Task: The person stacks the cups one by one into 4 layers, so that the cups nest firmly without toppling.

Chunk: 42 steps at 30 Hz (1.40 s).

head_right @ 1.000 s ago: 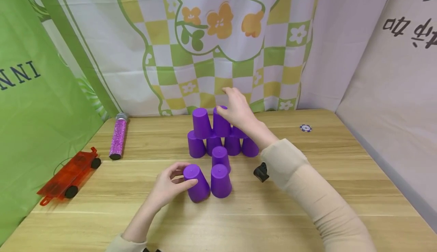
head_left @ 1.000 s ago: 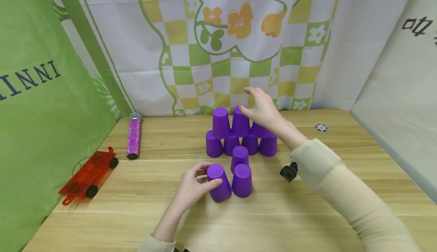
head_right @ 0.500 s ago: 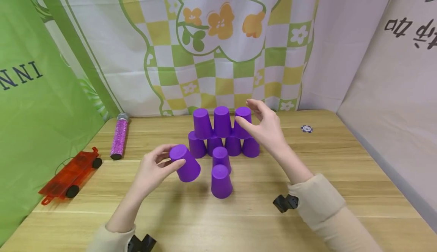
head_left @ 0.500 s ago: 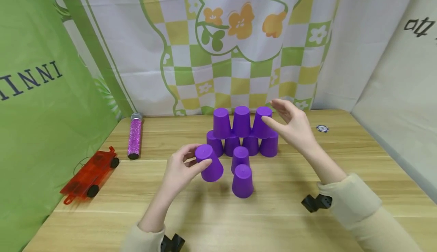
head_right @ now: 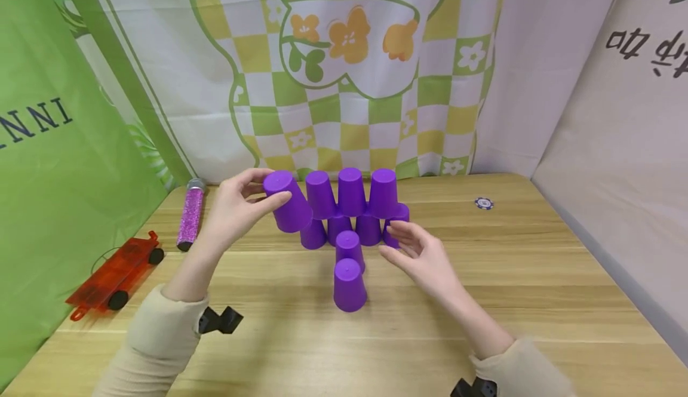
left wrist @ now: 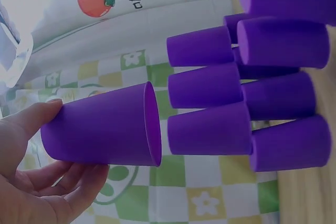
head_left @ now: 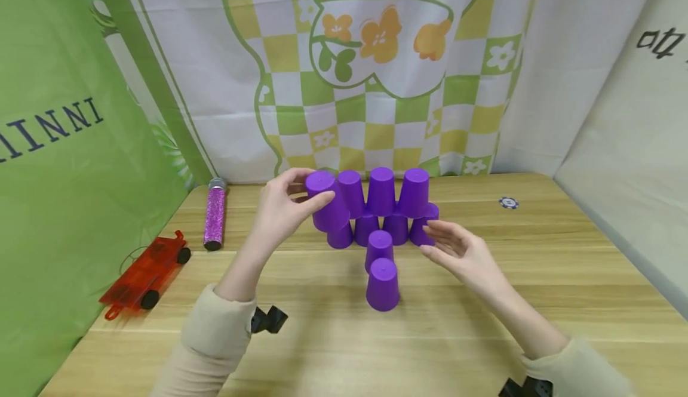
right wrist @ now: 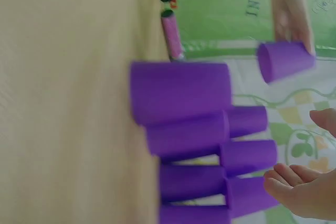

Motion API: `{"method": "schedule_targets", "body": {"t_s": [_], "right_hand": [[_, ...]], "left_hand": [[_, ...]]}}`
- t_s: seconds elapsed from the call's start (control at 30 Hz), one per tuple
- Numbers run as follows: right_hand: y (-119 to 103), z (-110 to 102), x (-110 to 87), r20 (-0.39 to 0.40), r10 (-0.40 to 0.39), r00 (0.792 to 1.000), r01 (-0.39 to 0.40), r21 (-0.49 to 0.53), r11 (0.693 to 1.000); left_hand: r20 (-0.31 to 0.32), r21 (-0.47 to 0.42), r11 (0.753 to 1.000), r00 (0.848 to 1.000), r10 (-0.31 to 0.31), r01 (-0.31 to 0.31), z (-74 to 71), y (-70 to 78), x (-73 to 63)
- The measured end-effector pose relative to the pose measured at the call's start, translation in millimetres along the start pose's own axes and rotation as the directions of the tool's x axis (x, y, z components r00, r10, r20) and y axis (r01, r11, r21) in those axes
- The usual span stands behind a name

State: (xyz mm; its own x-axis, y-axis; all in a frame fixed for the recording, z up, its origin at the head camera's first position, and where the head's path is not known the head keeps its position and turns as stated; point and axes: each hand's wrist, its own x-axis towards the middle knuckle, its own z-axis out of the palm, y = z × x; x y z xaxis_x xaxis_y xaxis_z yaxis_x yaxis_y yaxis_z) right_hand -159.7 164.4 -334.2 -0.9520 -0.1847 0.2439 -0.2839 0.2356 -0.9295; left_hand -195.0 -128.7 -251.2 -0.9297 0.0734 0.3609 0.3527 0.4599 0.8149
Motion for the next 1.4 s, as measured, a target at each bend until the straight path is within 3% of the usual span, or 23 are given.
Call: {"method": "schedule_targets", "body": {"t_s": [0.17, 0.5, 0.73, 0.9, 1.13, 1.4], "right_hand": [[13, 15, -9.2, 0.038, 0.029, 0.999, -0.028, -0.027, 0.999], [35, 42, -14.3, 0.108, 0.043, 0.993, -0.04, -0.034, 0.999], [36, 51, -11.3, 0.14, 0.046, 0.989, -0.042, -0.036, 0.998], [37, 54, -10.1, 0.146, 0.064, 0.987, -0.059, -0.042, 0.997], [38, 56, -8.3, 0.138, 0.069, 0.988, -0.063, -0.047, 0.997], [41, 59, -5.4, 0.139, 0.065, 0.988, -0.059, -0.05, 0.997]], "left_hand": [[0.009, 0.044, 0.999, 1.0, -0.018, 0.017, 0.3, 11.4, 20.8], [0.018, 0.073, 0.997, 0.999, -0.033, 0.032, 9.4, 18.4, 55.6], [0.035, 0.07, 0.997, 0.999, -0.028, 0.025, 16.8, 26.7, 78.6], [0.012, 0.084, 0.996, 0.999, -0.033, 0.032, 26.2, 28.7, 92.3], [0.018, 0.099, 0.995, 0.999, -0.029, 0.027, 45.7, 27.9, 103.0], [0.002, 0.102, 0.994, 0.999, -0.041, 0.041, 55.5, 24.5, 103.5]]}}
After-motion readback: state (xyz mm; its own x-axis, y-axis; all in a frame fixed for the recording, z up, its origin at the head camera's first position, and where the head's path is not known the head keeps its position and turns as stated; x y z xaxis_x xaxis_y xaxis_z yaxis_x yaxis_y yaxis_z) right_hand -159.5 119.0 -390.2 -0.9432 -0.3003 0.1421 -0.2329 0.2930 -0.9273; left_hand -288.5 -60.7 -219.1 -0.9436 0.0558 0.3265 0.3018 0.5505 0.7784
